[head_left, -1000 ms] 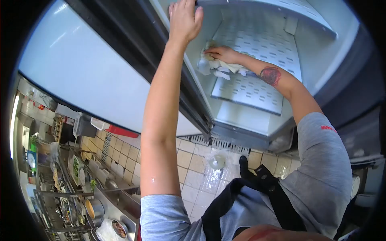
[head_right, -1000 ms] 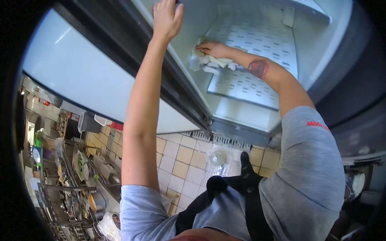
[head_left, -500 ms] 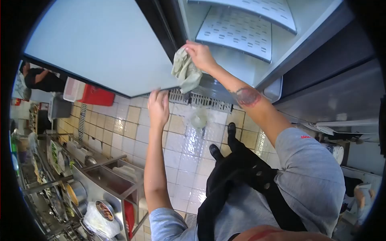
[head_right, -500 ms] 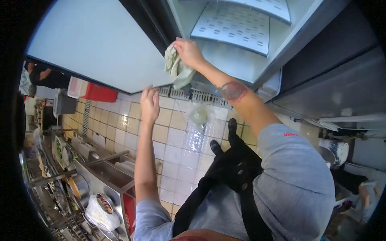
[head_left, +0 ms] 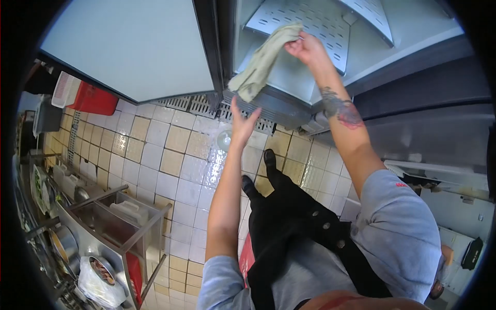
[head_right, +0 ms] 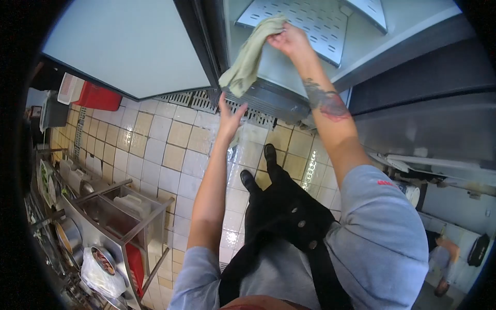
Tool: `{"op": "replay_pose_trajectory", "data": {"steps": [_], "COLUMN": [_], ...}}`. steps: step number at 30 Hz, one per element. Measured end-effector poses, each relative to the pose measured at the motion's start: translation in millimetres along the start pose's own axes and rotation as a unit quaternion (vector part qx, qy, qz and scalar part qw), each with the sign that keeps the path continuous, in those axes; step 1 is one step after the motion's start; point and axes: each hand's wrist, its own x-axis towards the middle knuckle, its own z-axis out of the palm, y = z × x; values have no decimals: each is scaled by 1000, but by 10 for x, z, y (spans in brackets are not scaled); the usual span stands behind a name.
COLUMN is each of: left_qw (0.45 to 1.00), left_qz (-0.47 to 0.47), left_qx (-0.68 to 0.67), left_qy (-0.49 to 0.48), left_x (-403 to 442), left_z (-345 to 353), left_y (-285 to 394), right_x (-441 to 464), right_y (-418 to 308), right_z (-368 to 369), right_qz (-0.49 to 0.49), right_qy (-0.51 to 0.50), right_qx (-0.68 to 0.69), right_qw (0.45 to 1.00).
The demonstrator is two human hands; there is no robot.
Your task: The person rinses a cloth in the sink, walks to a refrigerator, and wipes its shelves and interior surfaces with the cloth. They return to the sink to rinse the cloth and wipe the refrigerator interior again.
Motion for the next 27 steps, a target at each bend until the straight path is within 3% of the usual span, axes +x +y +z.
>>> {"op": "replay_pose_trajectory", "data": {"steps": [2, 3, 6, 7, 8, 9, 11, 12, 13, 15, 16, 17, 19, 22, 25, 27], "left_qw": [940, 890, 888, 893, 864, 831, 822, 921, 968, 957, 965, 964, 923, 804, 799, 797], "left_qz": [-172, -201, -73, -43, -47, -51, -179, -113, -42, 28, 94, 159, 208, 319, 315, 311], "left_qx": [-289, -400, -428, -407, -450, -492, -455, -251, -35, 227, 217, 208, 323, 494, 505, 512], "left_qy": [-58, -94, -149, -187, -221, -255, -292, -276, -244, -178, -113, -46, -16, 88, 87, 80], "left_x": [378, 623, 1168, 1276, 1366, 1454, 1483, 1731, 2106, 2145, 2222, 2330, 2541, 2758, 2817, 2830], "left_z": [519, 770, 1630, 1867, 2156, 2396, 2619, 2864, 3197, 3024, 2909, 2820, 2510, 2105, 2094, 2088], "left_y": [505, 623, 968, 1139, 1244, 1339, 1610, 1422, 1068, 1153, 1010, 871, 718, 479, 430, 407], "right_x": [-88, -119, -4, 112, 232, 250, 317, 419, 539, 1023, 1266, 1456, 1729, 2175, 3161, 3292], "right_y": [-319, -469, -957, -1137, -1283, -1365, -1483, -1556, -1614, -1532, -1445, -1264, -832, -1084, -1859, -2108], "right_z": [35, 25, -191, -338, -474, -525, -694, -824, -946, -1362, -1576, -1711, -1830, -2037, -2656, -2516], "right_qz": [9, 14, -17, -69, -121, -217, -322, -328, -324, -288, -268, -274, -278, -373, -317, -413], "right_qy": [-24, -36, -31, -12, 8, 92, 253, 323, 384, 381, 378, 420, 492, 487, 405, 354], "right_qx": [22, 33, 5, 3, 1, -119, -369, -495, -608, -669, -697, -725, -764, -693, -838, -836], "right_qw": [999, 999, 999, 998, 993, 964, 835, 737, 615, 569, 547, 471, 313, 378, 181, 75]}}
